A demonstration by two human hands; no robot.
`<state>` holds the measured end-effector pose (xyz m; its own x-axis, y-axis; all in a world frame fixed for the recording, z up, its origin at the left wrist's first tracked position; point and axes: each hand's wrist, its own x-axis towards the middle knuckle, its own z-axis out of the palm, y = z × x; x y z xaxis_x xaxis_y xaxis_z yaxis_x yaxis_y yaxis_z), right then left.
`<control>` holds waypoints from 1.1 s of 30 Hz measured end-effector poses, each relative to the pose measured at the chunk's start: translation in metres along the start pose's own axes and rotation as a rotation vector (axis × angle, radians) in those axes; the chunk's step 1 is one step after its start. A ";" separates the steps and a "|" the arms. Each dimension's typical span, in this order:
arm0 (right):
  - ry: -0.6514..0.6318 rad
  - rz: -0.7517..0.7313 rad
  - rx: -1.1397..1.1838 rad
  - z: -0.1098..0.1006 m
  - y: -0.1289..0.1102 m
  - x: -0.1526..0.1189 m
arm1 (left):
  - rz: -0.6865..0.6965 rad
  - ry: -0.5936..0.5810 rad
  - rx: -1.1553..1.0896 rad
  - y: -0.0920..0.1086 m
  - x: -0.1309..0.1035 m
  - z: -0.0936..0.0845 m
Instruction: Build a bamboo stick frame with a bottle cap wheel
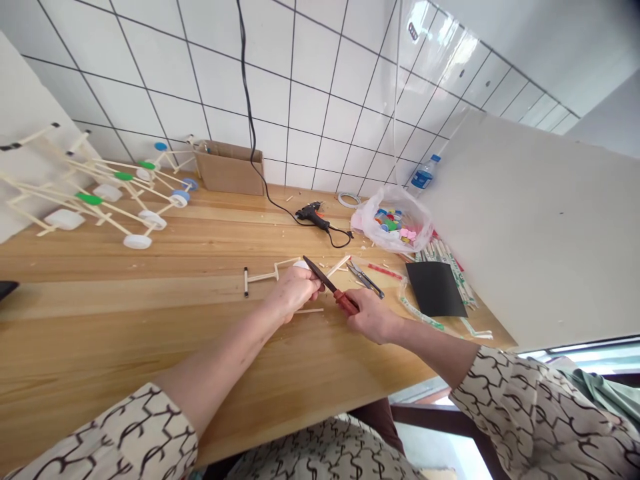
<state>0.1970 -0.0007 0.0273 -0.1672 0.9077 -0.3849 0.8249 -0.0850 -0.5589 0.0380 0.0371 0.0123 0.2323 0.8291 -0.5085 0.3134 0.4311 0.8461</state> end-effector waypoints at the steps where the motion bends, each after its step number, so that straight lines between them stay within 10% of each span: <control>1: 0.001 -0.002 0.005 0.000 0.000 0.000 | 0.008 0.001 -0.004 0.000 0.000 0.000; 33: -0.053 0.032 0.063 -0.004 -0.003 -0.003 | 0.184 0.130 -0.066 -0.007 0.002 0.003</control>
<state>0.1972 -0.0018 0.0326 -0.1711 0.8814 -0.4404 0.7946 -0.1408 -0.5906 0.0386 0.0344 0.0051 0.1579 0.9329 -0.3236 0.2146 0.2874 0.9334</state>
